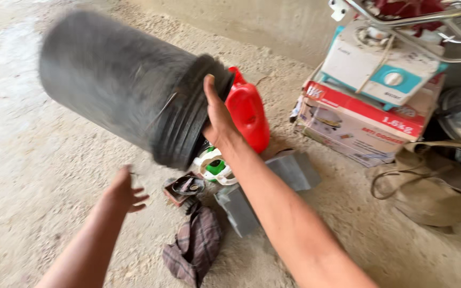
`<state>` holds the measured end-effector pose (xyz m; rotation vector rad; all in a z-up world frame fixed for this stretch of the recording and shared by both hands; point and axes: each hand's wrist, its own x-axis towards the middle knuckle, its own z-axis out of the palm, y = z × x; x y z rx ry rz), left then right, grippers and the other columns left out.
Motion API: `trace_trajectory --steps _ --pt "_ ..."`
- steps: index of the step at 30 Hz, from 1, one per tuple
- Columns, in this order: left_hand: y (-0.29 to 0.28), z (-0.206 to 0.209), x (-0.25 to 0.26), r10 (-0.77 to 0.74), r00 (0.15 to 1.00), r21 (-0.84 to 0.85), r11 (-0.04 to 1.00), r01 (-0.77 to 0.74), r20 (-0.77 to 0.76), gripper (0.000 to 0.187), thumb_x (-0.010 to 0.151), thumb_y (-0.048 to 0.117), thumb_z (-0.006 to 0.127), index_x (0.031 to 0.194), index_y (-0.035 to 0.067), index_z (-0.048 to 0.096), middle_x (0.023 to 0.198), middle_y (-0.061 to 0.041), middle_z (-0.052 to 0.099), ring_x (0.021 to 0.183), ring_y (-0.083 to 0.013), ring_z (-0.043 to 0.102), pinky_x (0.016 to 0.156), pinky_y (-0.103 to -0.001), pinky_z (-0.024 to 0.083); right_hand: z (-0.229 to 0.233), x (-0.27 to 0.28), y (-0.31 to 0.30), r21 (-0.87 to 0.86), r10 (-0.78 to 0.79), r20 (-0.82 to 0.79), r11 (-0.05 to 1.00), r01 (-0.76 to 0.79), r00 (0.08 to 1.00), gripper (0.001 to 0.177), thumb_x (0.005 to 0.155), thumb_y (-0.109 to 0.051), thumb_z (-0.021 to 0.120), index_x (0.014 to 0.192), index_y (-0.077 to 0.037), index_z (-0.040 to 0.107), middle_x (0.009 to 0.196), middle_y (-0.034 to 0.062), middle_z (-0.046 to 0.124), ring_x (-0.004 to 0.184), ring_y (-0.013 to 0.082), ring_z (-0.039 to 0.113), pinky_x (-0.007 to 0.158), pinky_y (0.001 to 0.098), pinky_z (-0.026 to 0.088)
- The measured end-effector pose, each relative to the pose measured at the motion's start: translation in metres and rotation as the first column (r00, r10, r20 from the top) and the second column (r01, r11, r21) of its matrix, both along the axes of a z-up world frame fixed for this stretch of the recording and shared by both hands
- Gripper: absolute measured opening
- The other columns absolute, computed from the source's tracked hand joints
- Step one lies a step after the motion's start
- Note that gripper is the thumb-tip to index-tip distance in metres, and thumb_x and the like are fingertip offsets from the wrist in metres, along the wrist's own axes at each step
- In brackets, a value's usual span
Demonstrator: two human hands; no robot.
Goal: The person places tools into a canvas bag, then removes items from a bucket and wipes a red jerrycan with a cloth. The person handles a wrench, metal bar, and cloth while organizing the workspace.
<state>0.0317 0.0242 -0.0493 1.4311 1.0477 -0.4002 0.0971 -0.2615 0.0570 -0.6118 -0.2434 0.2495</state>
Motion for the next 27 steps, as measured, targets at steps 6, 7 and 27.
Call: trace_trajectory --steps 6,7,27 --pt "-0.036 0.060 -0.002 0.103 0.693 -0.052 0.994 -0.094 0.713 0.090 0.086 0.068 0.042 0.161 0.029 0.011 0.155 -0.020 0.041 0.132 -0.0513 0.057 0.100 -0.058 0.051 0.008 -0.021 0.061 -0.686 -0.034 0.524 0.575 0.445 0.851 0.065 0.100 -0.063 0.056 0.123 -0.004 0.072 0.108 0.0113 0.079 0.105 0.0219 0.074 0.092 0.0411 0.058" --pt "-0.037 0.071 -0.005 0.188 0.712 -0.128 0.982 -0.137 0.677 0.095 0.082 0.074 0.041 0.161 0.032 0.009 0.157 -0.019 0.037 0.133 -0.0523 0.051 0.100 -0.060 0.052 0.009 -0.027 0.070 -0.729 0.033 0.595 0.442 0.522 0.803 0.064 0.098 -0.064 0.053 0.121 -0.006 0.070 0.103 0.0118 0.080 0.102 0.0229 0.077 0.090 0.0418 0.059" --pt "0.106 0.103 -0.093 0.656 0.609 -0.107 0.715 -0.691 0.446 0.088 0.098 0.052 0.055 0.157 0.012 0.003 0.154 -0.028 0.036 0.121 -0.0431 0.065 0.085 -0.065 0.057 -0.045 -0.176 0.212 -0.380 0.268 0.908 0.203 0.903 0.322 0.062 0.093 -0.022 0.076 0.149 -0.020 0.048 0.162 0.0146 0.032 0.154 0.0396 0.032 0.126 0.0536 0.035"
